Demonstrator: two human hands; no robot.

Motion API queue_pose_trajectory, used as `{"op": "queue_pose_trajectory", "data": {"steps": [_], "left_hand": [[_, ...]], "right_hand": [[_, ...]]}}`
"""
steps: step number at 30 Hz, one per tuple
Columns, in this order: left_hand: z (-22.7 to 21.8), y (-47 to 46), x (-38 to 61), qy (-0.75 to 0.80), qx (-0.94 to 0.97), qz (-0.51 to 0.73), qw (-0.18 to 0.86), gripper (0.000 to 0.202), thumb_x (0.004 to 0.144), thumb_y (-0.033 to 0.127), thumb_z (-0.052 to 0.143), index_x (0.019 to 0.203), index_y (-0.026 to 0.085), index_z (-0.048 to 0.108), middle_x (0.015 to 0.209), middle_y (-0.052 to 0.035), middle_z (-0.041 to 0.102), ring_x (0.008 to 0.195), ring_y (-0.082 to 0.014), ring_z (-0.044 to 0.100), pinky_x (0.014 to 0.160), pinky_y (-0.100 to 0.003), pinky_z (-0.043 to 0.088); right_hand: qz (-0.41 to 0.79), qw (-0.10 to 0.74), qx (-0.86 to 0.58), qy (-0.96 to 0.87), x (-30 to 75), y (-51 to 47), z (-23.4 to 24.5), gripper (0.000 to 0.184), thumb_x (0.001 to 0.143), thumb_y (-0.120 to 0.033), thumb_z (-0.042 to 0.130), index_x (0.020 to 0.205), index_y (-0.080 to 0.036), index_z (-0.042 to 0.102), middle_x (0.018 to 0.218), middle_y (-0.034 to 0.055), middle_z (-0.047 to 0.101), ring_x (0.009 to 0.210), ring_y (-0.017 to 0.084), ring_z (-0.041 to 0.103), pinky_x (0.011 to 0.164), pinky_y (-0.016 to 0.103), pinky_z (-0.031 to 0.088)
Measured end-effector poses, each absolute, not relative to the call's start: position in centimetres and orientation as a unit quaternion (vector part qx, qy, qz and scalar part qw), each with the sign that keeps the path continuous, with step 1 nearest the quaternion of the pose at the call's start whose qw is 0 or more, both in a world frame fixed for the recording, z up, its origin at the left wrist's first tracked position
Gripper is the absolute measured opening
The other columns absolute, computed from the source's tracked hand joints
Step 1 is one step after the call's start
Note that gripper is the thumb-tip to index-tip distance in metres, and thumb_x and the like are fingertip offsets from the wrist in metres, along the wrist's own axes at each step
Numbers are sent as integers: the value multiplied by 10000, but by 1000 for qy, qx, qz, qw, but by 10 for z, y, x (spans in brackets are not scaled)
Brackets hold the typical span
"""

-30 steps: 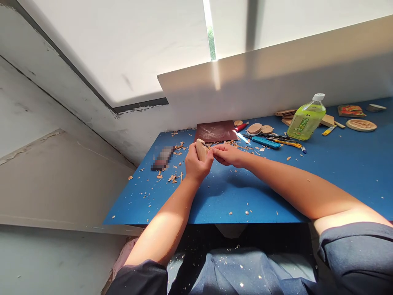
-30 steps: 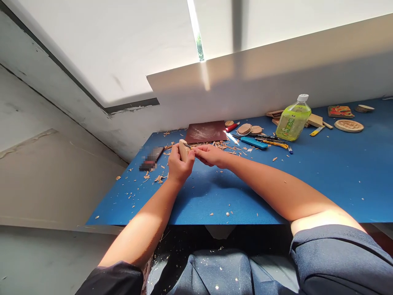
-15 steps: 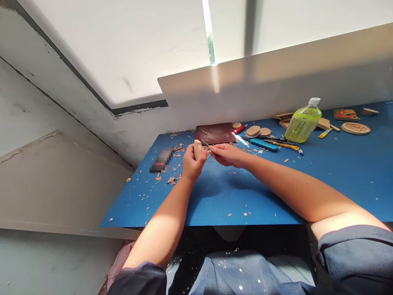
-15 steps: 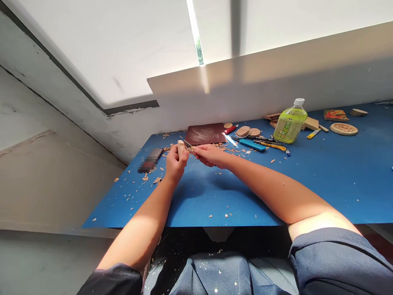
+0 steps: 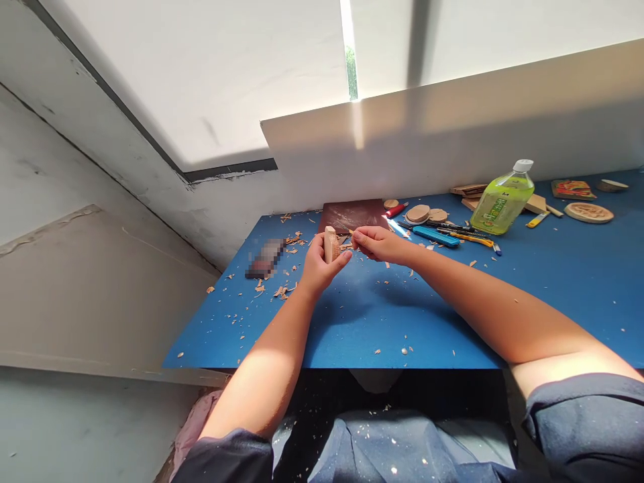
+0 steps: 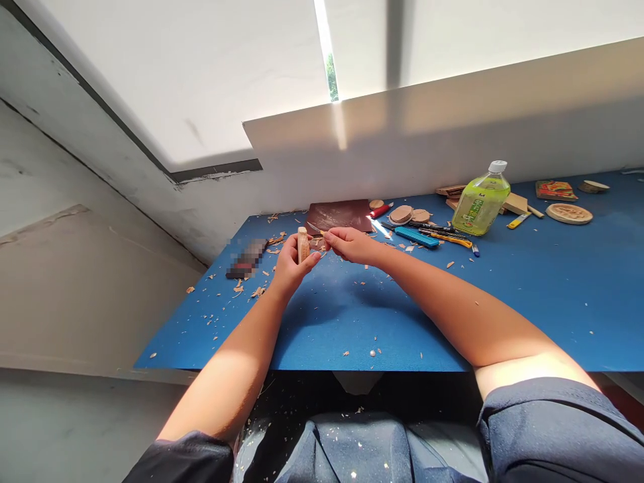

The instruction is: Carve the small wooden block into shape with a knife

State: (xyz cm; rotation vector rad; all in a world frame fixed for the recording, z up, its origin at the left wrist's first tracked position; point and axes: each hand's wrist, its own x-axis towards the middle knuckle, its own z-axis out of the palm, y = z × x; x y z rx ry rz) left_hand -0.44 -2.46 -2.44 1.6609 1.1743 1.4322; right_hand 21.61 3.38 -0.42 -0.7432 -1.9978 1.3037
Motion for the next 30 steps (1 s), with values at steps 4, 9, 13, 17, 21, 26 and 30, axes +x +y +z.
{"op": "queue_pose_trajectory", "data": {"steps": [4,9,13,17,21,26,30], "left_hand": [[-21,-27,-3,452,668,493,326,618,817,637,859,1202,208,636,1037,-64,740,882,-200,693,780,-320,550],[-21,-28,-4,456,691,468,310,595,833,645,828,1188,207,641,1064,-81,748,903,-221,704,794,-336,560],[-25,-26,-6,469,701,457,282,586,832,625,839,1195,207,649,1064,-75,739,896,-216,687,784,-326,542],[-29,-24,-8,484,706,451,253,583,838,623,835,1209,207,662,1102,-83,738,949,-228,688,805,-325,537],[-30,-24,-8,491,710,444,242,588,843,613,833,1233,208,659,1119,-84,744,963,-229,692,810,-325,535],[-31,-24,-7,494,722,435,214,593,859,614,819,1263,219,640,1104,-73,746,939,-227,692,811,-333,533],[-30,-25,-7,485,732,432,207,598,860,620,814,1265,216,641,1106,-76,746,929,-231,689,822,-350,529]], "right_hand": [[375,320,-259,-830,213,33,-6,635,1033,-782,486,907,-186,663,806,26,611,752,162,516,682,279,397],[356,273,-271,-852,217,32,-2,614,1053,-740,460,925,-180,678,836,37,647,763,170,538,709,286,393],[356,245,-286,-855,223,34,2,603,1045,-743,465,881,-190,638,778,16,595,714,156,497,670,279,367],[373,241,-296,-846,225,36,1,599,1032,-766,495,829,-207,573,727,-12,533,667,135,444,626,264,336],[428,211,-298,-827,227,36,-1,605,1032,-790,511,842,-217,551,690,-27,507,612,123,441,561,249,331],[504,199,-290,-789,228,34,-1,611,998,-813,580,842,-223,545,658,-49,448,552,101,369,490,237,292],[554,172,-270,-768,231,37,-3,620,991,-828,586,824,-236,514,636,-64,400,522,96,311,455,239,262]]}}
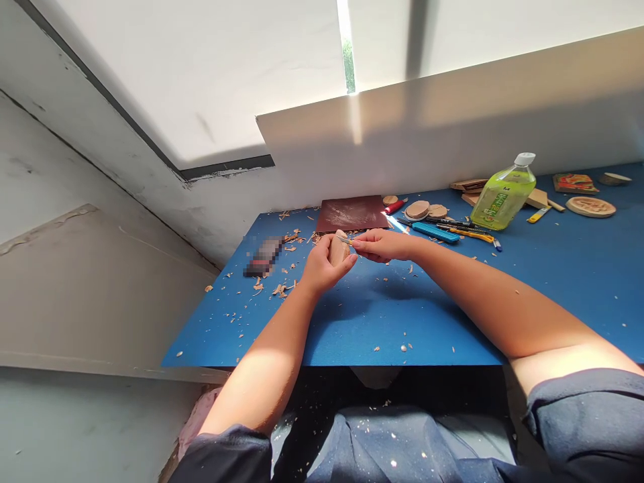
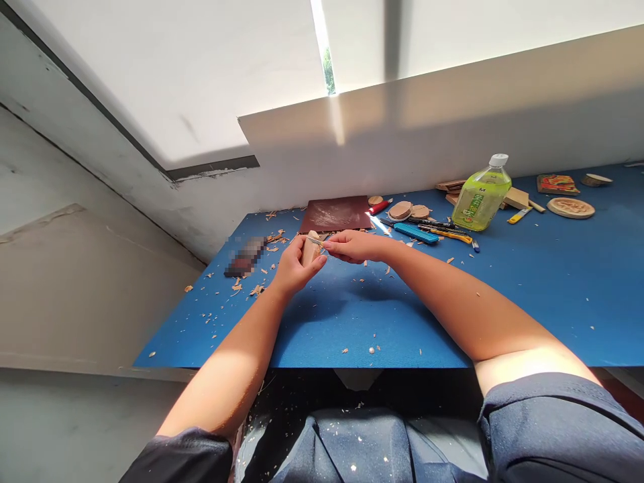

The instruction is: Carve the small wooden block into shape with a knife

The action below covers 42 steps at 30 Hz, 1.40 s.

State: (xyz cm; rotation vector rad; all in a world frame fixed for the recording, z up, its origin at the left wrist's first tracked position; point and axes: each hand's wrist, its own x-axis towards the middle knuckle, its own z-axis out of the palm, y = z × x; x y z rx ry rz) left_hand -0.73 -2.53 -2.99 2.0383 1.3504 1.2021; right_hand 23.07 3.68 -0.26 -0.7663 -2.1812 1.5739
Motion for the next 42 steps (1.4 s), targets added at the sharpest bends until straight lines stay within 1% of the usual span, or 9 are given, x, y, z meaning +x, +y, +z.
{"op": "queue_pose_trajectory", "data": {"steps": [4,10,16,19,22,26,30,36,42], "left_hand": [[-26,-26,-8,476,740,417,226,582,867,627,799,1247,210,654,1103,-79,762,946,-245,704,819,-354,532],[-25,-26,-6,491,738,409,217,574,865,624,809,1235,211,659,1097,-75,766,945,-249,707,804,-354,521],[-26,-28,-4,521,731,407,170,544,873,618,798,1203,213,647,1076,-67,761,904,-232,691,783,-348,507],[-26,-28,-4,510,739,404,173,543,875,620,795,1204,215,647,1080,-66,763,911,-235,696,783,-350,511],[-25,-28,-5,489,751,401,190,543,887,624,781,1218,215,645,1086,-68,766,935,-244,703,790,-353,515],[-24,-27,-5,488,752,400,192,532,892,624,775,1205,214,645,1065,-64,758,912,-238,690,767,-349,505],[-25,-27,-5,503,741,408,175,530,885,627,782,1187,215,639,1036,-60,743,877,-231,670,754,-350,491],[-29,-25,-3,520,721,432,155,459,901,597,759,1130,217,642,987,-56,738,832,-220,659,735,-344,478],[-25,-29,4,540,700,449,132,426,921,569,731,1150,220,644,1035,-67,759,864,-229,686,770,-355,493]], "right_hand": [[540,167,-261,-783,235,42,-3,639,994,-826,585,779,-232,490,630,-60,402,532,94,325,461,234,287],[516,193,-277,-787,234,42,-5,632,991,-819,598,799,-220,534,637,-58,417,535,90,335,465,233,288],[594,195,-274,-730,226,40,-16,562,1002,-780,625,910,-228,584,646,-79,391,487,81,258,415,243,190],[657,164,-262,-687,228,42,-16,537,982,-745,688,883,-233,559,643,-89,348,492,80,219,421,238,150],[684,140,-262,-666,232,44,-12,555,959,-733,731,837,-229,533,656,-88,322,510,75,210,437,231,136],[676,163,-263,-669,232,42,-10,539,960,-717,742,855,-218,568,678,-75,355,526,77,227,449,238,132],[650,195,-267,-684,226,38,-13,553,947,-747,737,891,-213,606,663,-78,361,522,78,229,447,244,128],[662,245,-275,-653,209,27,-21,571,923,-768,741,868,-235,545,628,-100,320,496,75,193,432,244,109],[665,286,-278,-632,199,21,-21,571,922,-776,727,864,-242,534,608,-106,306,489,78,200,426,236,110]]}}
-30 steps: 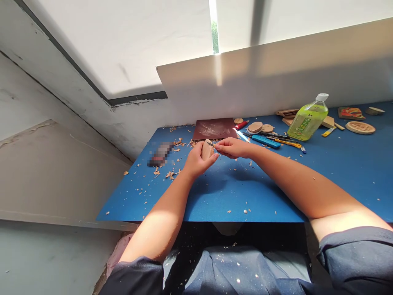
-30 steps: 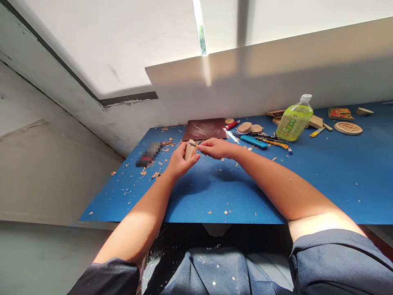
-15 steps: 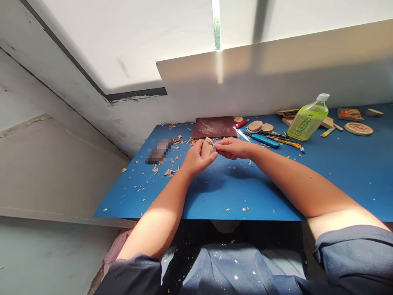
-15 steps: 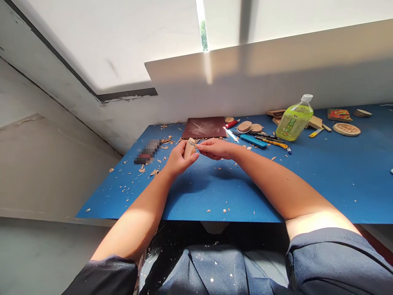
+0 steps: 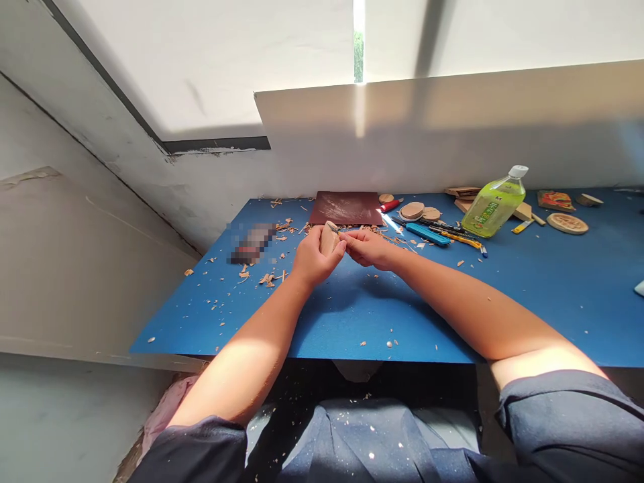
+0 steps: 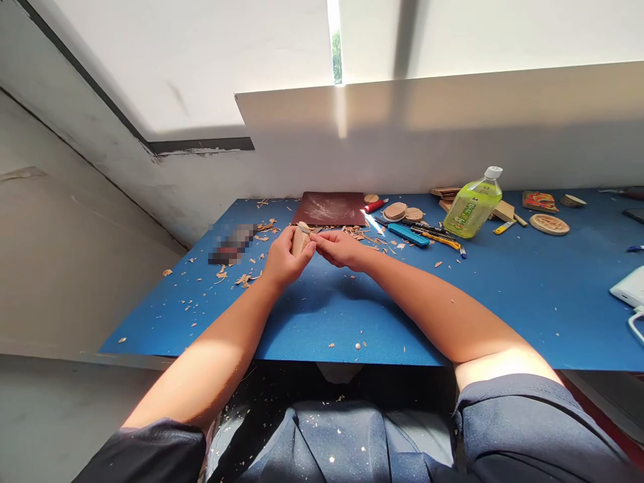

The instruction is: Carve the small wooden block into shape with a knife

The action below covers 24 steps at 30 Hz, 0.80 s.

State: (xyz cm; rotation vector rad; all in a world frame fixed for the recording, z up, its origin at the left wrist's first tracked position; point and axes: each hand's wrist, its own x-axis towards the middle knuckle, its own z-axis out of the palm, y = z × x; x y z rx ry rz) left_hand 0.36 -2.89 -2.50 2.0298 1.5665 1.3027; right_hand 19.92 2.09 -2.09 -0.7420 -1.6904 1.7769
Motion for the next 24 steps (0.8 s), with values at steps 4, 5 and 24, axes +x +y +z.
{"op": "queue_pose_trajectory", "data": {"steps": [4,5,24], "left_hand": [[-20,-35,9,553,694,447,114,390,937,548,706,1143,225,630,1024,-57,752,852,-220,678,772,-352,503],[-19,-36,10,554,691,450,111,382,938,543,703,1136,226,626,1016,-55,748,848,-220,675,773,-352,504],[-18,-38,10,553,688,463,77,379,927,541,704,1124,230,615,985,-57,738,832,-233,683,756,-357,502]], "right_hand": [[660,295,-275,-634,196,19,-21,573,930,-780,716,854,-242,535,593,-109,303,484,78,188,423,238,109],[658,298,-273,-635,195,19,-21,570,934,-779,713,857,-241,541,590,-110,300,484,79,187,424,240,108],[662,297,-258,-638,196,17,-17,523,969,-726,708,881,-238,544,622,-102,308,507,85,200,450,245,113]]}}
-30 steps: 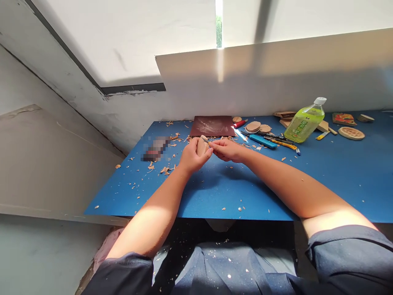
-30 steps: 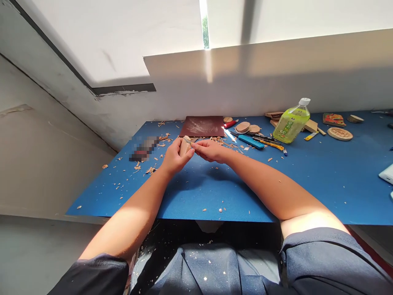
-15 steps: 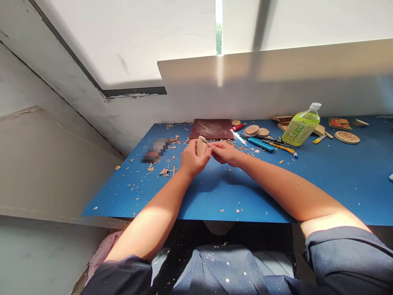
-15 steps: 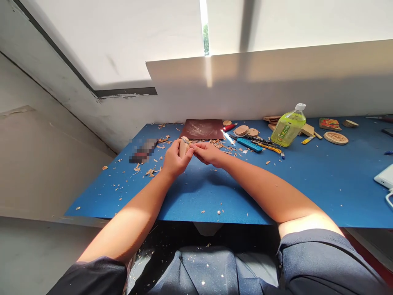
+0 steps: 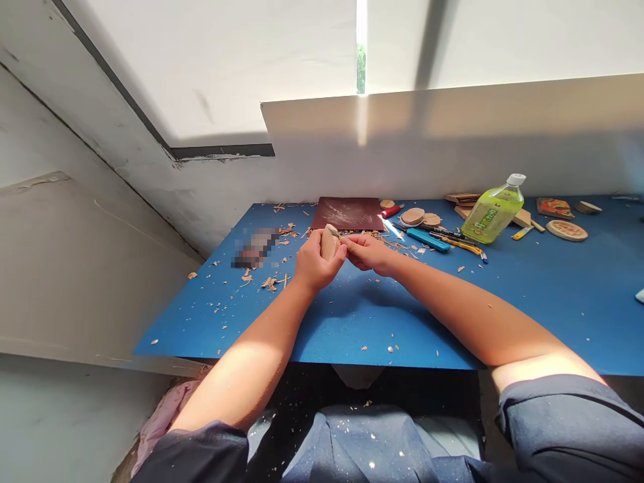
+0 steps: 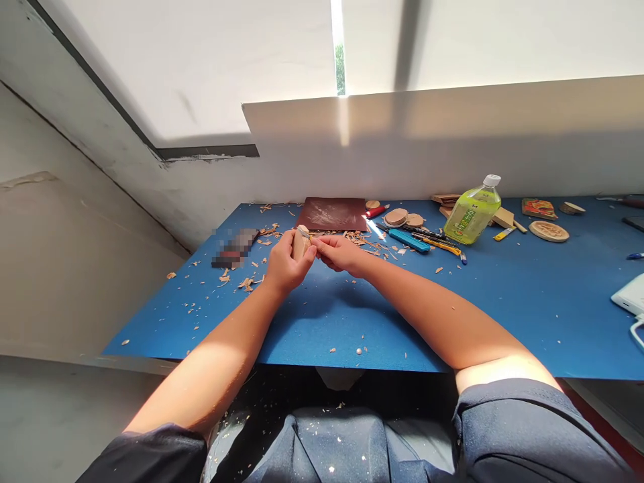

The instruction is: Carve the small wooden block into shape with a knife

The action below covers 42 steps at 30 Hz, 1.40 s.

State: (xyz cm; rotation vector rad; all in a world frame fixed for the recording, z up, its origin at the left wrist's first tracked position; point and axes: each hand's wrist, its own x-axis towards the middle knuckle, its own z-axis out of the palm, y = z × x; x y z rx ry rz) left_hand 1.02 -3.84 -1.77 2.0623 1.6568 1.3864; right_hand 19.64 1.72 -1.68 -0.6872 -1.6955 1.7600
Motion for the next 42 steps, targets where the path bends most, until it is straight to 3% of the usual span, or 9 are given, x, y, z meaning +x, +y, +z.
{"op": "queue_pose_trajectory", "data": {"steps": [7,12,17,21,29,37,42], "left_hand": [[-20,-34,7,567,690,449,21,493,891,600,762,1185,230,621,1056,-79,749,891,-266,720,772,-366,517],[-21,-32,2,544,693,463,93,514,897,612,758,1218,237,613,1035,-54,757,866,-234,708,776,-352,524],[-18,-34,1,549,692,452,122,594,839,620,828,1239,235,618,1079,-57,765,909,-238,718,797,-356,532],[-17,-35,3,540,695,448,155,668,804,643,868,1268,234,616,1121,-66,765,948,-244,727,789,-345,538],[-19,-33,3,539,715,425,130,562,859,609,814,1234,231,636,1095,-67,765,924,-251,715,796,-367,534],[-21,-31,2,536,712,432,137,530,867,592,801,1220,233,636,1056,-59,760,880,-234,700,778,-354,522],[-21,-31,0,521,713,442,160,534,878,600,790,1222,226,630,1049,-62,756,884,-226,694,753,-332,511]], "right_hand": [[710,219,-270,-612,206,19,-7,472,1037,-664,641,874,-263,454,610,-110,267,497,92,161,451,241,109],[710,240,-239,-618,208,19,-6,468,1010,-657,684,890,-250,486,651,-90,329,508,89,240,459,236,147],[680,259,-243,-641,210,22,-8,534,962,-720,716,867,-239,506,645,-79,383,520,92,305,463,233,201],[653,249,-242,-673,210,26,-11,569,972,-773,668,861,-238,511,625,-98,324,511,87,246,463,236,180],[520,244,-279,-770,216,29,-10,658,1009,-843,524,821,-213,551,600,-73,386,516,86,303,475,241,222],[668,162,-250,-682,221,36,-14,605,981,-806,627,834,-232,507,635,-93,308,512,82,221,459,226,163],[675,180,-246,-671,221,36,-12,587,988,-775,647,830,-228,506,660,-80,326,530,85,229,466,221,153]]}}
